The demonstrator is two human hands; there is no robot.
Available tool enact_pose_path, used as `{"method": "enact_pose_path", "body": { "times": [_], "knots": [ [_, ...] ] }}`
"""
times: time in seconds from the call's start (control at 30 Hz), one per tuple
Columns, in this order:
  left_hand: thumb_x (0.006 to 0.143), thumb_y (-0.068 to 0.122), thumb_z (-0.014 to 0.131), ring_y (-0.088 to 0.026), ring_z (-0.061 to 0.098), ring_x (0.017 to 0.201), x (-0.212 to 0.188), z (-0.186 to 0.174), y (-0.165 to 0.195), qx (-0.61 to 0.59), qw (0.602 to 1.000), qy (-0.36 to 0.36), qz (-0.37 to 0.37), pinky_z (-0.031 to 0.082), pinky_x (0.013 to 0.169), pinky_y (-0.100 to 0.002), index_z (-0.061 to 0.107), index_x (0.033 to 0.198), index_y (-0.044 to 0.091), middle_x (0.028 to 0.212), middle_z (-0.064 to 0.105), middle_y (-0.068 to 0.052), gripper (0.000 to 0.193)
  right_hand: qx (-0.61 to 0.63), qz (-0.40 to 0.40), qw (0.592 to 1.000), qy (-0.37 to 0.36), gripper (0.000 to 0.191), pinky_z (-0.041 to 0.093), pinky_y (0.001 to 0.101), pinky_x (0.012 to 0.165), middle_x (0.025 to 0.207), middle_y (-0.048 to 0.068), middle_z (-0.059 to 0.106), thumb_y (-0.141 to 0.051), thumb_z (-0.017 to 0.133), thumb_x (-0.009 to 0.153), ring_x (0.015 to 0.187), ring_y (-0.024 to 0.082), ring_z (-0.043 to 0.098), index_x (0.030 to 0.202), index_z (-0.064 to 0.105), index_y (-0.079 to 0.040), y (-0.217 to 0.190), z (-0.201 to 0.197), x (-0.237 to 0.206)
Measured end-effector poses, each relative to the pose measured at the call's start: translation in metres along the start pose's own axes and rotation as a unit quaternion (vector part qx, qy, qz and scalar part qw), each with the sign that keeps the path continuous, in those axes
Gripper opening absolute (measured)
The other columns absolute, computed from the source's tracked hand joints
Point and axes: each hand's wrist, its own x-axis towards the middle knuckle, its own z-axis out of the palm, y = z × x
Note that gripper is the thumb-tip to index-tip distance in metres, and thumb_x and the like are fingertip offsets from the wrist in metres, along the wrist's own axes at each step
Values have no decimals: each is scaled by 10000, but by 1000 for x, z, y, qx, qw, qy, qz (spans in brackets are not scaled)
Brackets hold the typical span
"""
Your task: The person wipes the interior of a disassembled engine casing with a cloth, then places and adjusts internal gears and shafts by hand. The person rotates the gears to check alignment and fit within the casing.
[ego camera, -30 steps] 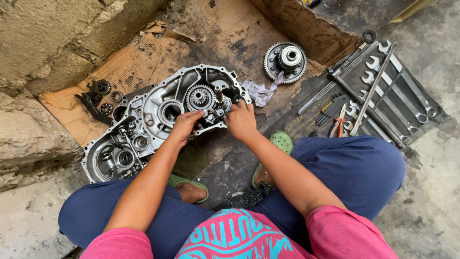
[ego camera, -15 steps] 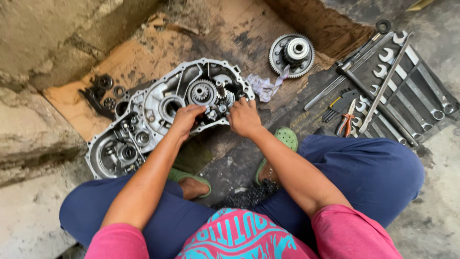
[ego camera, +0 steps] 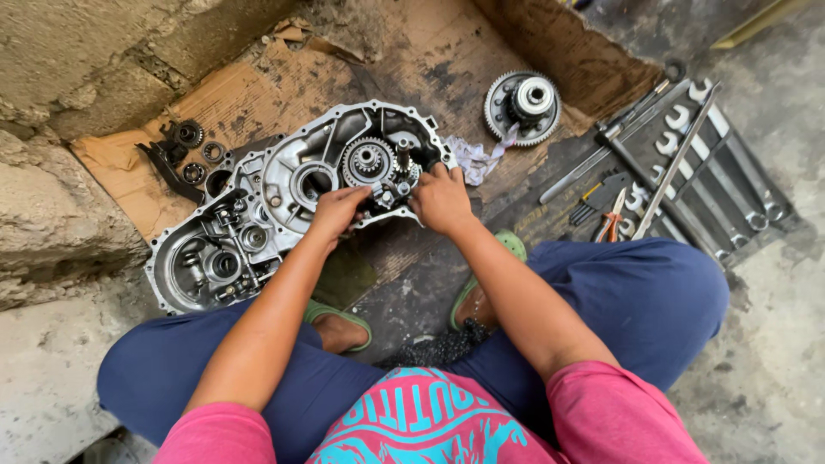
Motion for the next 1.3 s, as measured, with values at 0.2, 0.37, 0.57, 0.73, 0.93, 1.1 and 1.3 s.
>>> {"method": "enact_pose_path", "body": {
  "times": [0.2,0.37,0.57,0.73,0.93,1.1,1.3],
  "knots": [
    [917,302,767,-212,701,827,-7,-43,-13,221,906,148,329,542,749,-336,813,1041,96,946,774,-89,244,33,-7,999,28,229,377,473,896,992,20,687,-380,709,850,1093,274,533,915,818,-189,6,3,-3],
    [864,243,760,-283,686,757,-53,-27,-9,302,891,185,285,534,671,-414,779,904,99,837,715,-90,151,35,13,999,32,299,374,466,900,1000,65,690,-447,707,831,1092,295,534,927,827,-191,6,0,-7],
    [854,134,730,-286,662,756,-79,16,-4,359,768,139,511,517,650,-434,760,988,107,787,664,-66,140,10,30,999,40,380,356,474,940,931,54,709,-480,665,900,1056,263,561,818,804,-136,-2,-5,-9],
    [859,136,748,-264,624,668,-64,11,-5,416,704,152,555,490,579,-430,781,1105,125,701,624,-50,248,11,25,999,37,418,350,484,925,898,49,710,-520,669,881,1028,267,561,778,793,-135,-2,-5,-9],
    [844,158,739,-231,618,643,-52,8,-9,479,652,134,572,495,569,-403,770,1171,114,685,628,-28,331,28,17,996,89,373,347,493,927,911,42,712,-498,665,873,1026,268,557,829,807,-156,-1,2,-11],
    [802,169,707,-206,624,652,-44,10,-9,540,598,134,576,483,548,-379,769,1154,80,684,630,-4,369,27,19,995,97,372,348,490,946,918,41,715,-498,658,881,1049,254,561,850,812,-160,0,4,-12],
    [828,171,645,-186,639,717,-35,18,-10,578,549,147,585,461,572,-378,760,986,125,744,653,30,200,24,23,996,88,371,346,489,948,927,41,718,-496,653,887,1058,252,566,850,816,-165,-3,4,-14]
  ]
}}
